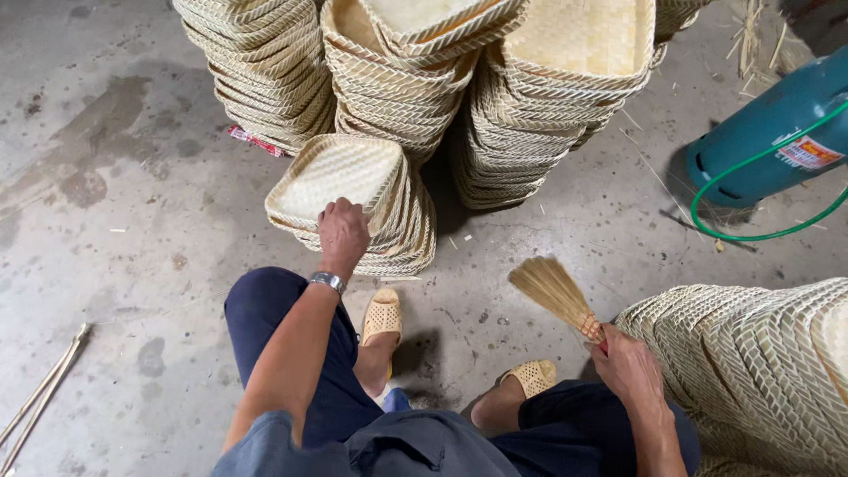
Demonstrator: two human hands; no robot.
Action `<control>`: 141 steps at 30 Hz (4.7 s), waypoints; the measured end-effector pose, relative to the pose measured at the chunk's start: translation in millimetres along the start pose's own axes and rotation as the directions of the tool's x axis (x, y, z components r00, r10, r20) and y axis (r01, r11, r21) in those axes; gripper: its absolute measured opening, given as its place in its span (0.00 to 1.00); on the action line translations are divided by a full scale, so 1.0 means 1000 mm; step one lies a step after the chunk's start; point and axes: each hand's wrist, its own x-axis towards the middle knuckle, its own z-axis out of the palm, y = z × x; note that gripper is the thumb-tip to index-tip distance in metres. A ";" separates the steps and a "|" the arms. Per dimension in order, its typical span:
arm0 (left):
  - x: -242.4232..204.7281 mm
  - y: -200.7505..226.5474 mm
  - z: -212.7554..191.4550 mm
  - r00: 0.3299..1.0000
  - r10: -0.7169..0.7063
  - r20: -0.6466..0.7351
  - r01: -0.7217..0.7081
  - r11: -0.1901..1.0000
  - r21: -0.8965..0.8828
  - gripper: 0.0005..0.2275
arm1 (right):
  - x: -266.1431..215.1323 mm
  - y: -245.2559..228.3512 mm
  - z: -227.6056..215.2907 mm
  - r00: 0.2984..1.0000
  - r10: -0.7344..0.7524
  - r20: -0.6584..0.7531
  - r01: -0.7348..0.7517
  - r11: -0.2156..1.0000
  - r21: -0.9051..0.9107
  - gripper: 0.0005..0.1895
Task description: The person cleans woven bamboo trays using a small hand broom. The person picks up a tray, brushes the inner surface and edges with the broom, and then places the cleaned tray onto a stack.
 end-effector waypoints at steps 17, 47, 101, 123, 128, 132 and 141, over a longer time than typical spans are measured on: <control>-0.113 0.199 -0.110 0.591 0.793 0.150 -0.759 0.609 -0.230 0.28 | 0.023 -0.069 0.028 0.859 0.505 -0.083 0.029 0.114 0.993 0.12; -0.037 0.125 -0.010 0.986 -0.109 0.127 0.165 0.536 -0.828 0.12 | -0.029 -0.127 -0.025 0.855 -0.448 0.262 0.294 0.835 0.466 0.18; -0.027 0.192 -0.039 0.890 0.364 0.274 0.043 0.532 -0.845 0.11 | -0.054 -0.062 -0.037 0.906 0.254 -0.340 0.080 0.684 0.725 0.24; 0.002 0.106 -0.060 0.939 0.158 0.307 0.234 0.362 -0.903 0.12 | -0.044 -0.065 -0.111 0.974 -0.058 -0.218 0.139 0.916 0.375 0.13; 0.024 0.096 -0.088 0.936 0.175 0.307 0.323 -0.071 -0.944 0.11 | -0.011 -0.042 -0.076 0.904 -0.247 -0.350 0.331 0.921 0.205 0.20; 0.017 0.084 -0.055 0.972 0.038 0.232 0.222 -0.476 -0.851 0.06 | -0.038 -0.083 -0.007 0.930 -0.310 -0.195 0.364 0.724 0.585 0.19; -0.007 0.138 -0.054 0.917 -0.208 0.341 0.268 -0.314 -0.911 0.14 | -0.044 -0.132 -0.040 0.893 -0.308 0.327 -0.202 0.374 0.905 0.21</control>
